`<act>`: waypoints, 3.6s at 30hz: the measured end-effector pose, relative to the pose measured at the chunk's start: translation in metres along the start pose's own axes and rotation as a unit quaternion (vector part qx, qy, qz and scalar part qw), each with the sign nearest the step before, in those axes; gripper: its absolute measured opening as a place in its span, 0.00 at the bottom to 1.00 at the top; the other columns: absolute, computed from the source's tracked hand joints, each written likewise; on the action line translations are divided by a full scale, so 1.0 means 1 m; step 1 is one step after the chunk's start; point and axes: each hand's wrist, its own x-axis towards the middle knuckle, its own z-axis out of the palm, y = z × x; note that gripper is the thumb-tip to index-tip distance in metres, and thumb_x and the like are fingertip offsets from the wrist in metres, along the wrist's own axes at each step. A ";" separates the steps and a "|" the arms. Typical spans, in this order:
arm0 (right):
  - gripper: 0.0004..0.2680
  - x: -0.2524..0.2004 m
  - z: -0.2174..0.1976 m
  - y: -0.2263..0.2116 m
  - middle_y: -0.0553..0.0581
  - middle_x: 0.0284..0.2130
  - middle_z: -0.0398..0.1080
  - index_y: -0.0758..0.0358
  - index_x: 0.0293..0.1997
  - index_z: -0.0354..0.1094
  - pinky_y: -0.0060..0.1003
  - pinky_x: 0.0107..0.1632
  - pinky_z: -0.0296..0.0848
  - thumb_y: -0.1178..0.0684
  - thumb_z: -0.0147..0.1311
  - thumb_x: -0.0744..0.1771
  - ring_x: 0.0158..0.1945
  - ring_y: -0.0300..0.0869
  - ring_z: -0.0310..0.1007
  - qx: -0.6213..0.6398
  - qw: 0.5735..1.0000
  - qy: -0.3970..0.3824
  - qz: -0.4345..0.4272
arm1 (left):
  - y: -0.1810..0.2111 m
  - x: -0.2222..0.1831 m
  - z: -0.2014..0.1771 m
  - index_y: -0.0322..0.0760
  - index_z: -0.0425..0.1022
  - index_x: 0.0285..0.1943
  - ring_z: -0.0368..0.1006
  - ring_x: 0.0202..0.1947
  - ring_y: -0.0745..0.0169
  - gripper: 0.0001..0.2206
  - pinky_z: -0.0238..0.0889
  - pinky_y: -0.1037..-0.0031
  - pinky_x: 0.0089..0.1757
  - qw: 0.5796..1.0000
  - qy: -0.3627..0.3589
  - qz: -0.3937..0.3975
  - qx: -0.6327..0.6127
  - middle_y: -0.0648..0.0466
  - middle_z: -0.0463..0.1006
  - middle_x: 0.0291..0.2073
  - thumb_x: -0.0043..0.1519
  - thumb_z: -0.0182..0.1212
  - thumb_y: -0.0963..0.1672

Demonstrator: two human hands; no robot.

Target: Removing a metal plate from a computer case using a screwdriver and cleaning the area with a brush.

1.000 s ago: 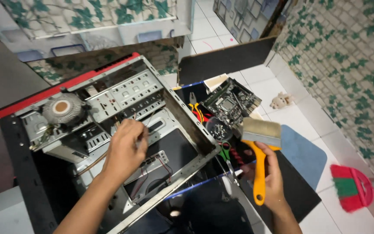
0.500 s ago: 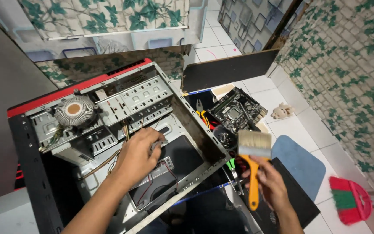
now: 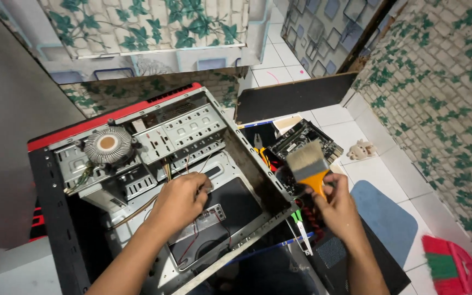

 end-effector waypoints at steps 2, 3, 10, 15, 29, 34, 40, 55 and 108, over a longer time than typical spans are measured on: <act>0.13 0.005 0.001 -0.023 0.66 0.39 0.80 0.64 0.54 0.57 0.40 0.27 0.66 0.61 0.56 0.66 0.22 0.45 0.70 -0.039 0.999 0.010 -0.027 | -0.001 0.002 0.000 0.45 0.79 0.39 0.78 0.43 0.39 0.05 0.72 0.52 0.44 0.999 -0.034 -0.023 0.018 0.49 0.82 0.34 0.59 0.57 0.44; 0.15 0.006 0.002 -0.036 0.64 0.39 0.81 0.61 0.57 0.61 0.43 0.33 0.69 0.59 0.56 0.65 0.27 0.49 0.73 -0.060 0.997 0.001 -0.043 | -0.002 0.004 0.001 0.46 0.78 0.38 0.79 0.43 0.41 0.05 0.72 0.53 0.45 0.998 -0.048 -0.031 0.030 0.51 0.83 0.34 0.60 0.57 0.44; 0.19 0.018 0.037 -0.123 0.67 0.42 0.78 0.53 0.63 0.66 0.59 0.48 0.74 0.54 0.57 0.64 0.47 0.66 0.76 -0.151 0.959 -0.126 -0.205 | -0.004 0.007 0.005 0.42 0.79 0.38 0.79 0.44 0.36 0.06 0.73 0.51 0.45 0.995 -0.094 -0.027 0.035 0.47 0.83 0.35 0.61 0.55 0.44; 0.14 -0.012 0.047 -0.167 0.68 0.41 0.79 0.54 0.57 0.67 0.61 0.50 0.73 0.53 0.55 0.64 0.48 0.67 0.76 -0.262 0.912 -0.247 -0.197 | -0.021 0.019 0.011 0.46 0.79 0.35 0.80 0.44 0.40 0.06 0.73 0.54 0.46 0.990 -0.101 -0.059 0.080 0.51 0.83 0.35 0.60 0.57 0.46; 0.20 -0.015 0.064 -0.107 0.65 0.55 0.70 0.57 0.66 0.65 0.54 0.61 0.68 0.55 0.57 0.65 0.61 0.63 0.69 -0.242 0.899 -0.138 -0.338 | -0.018 0.020 0.010 0.42 0.83 0.38 0.81 0.45 0.40 0.11 0.72 0.53 0.47 0.981 -0.138 -0.099 0.091 0.48 0.85 0.36 0.58 0.51 0.44; 0.15 0.005 -0.002 -0.043 0.69 0.55 0.68 0.58 0.63 0.69 0.58 0.64 0.64 0.51 0.56 0.68 0.61 0.67 0.66 -0.339 0.928 0.106 -0.116 | -0.006 0.011 -0.003 0.48 0.82 0.38 0.81 0.45 0.42 0.09 0.74 0.57 0.46 0.977 -0.169 -0.058 0.116 0.49 0.84 0.35 0.59 0.55 0.46; 0.23 0.060 -0.018 0.070 0.76 0.58 0.63 0.61 0.59 0.62 0.62 0.61 0.68 0.33 0.57 0.67 0.60 0.75 0.68 -0.348 0.935 0.044 0.045 | 0.020 -0.004 -0.002 0.41 0.83 0.42 0.80 0.45 0.37 0.15 0.74 0.58 0.47 0.964 -0.265 -0.015 0.013 0.43 0.84 0.37 0.62 0.52 0.49; 0.15 0.070 -0.003 0.082 0.72 0.45 0.66 0.76 0.59 0.62 0.55 0.56 0.70 0.50 0.39 0.73 0.47 0.59 0.70 -0.300 0.950 0.082 -0.014 | -0.002 -0.005 0.015 0.51 0.67 0.69 0.76 0.53 0.56 0.35 0.68 0.60 0.54 0.857 -0.509 -0.041 0.073 0.58 0.75 0.62 0.62 0.37 0.66; 0.20 -0.195 0.060 0.071 0.58 0.38 0.77 0.64 0.55 0.66 0.33 0.49 0.68 0.38 0.50 0.65 0.43 0.39 0.76 0.227 0.803 -0.518 0.189 | 0.022 -0.013 -0.001 0.42 0.69 0.67 0.73 0.45 0.56 0.30 0.74 0.64 0.45 0.834 -0.541 -0.062 -0.091 0.50 0.76 0.53 0.61 0.45 0.58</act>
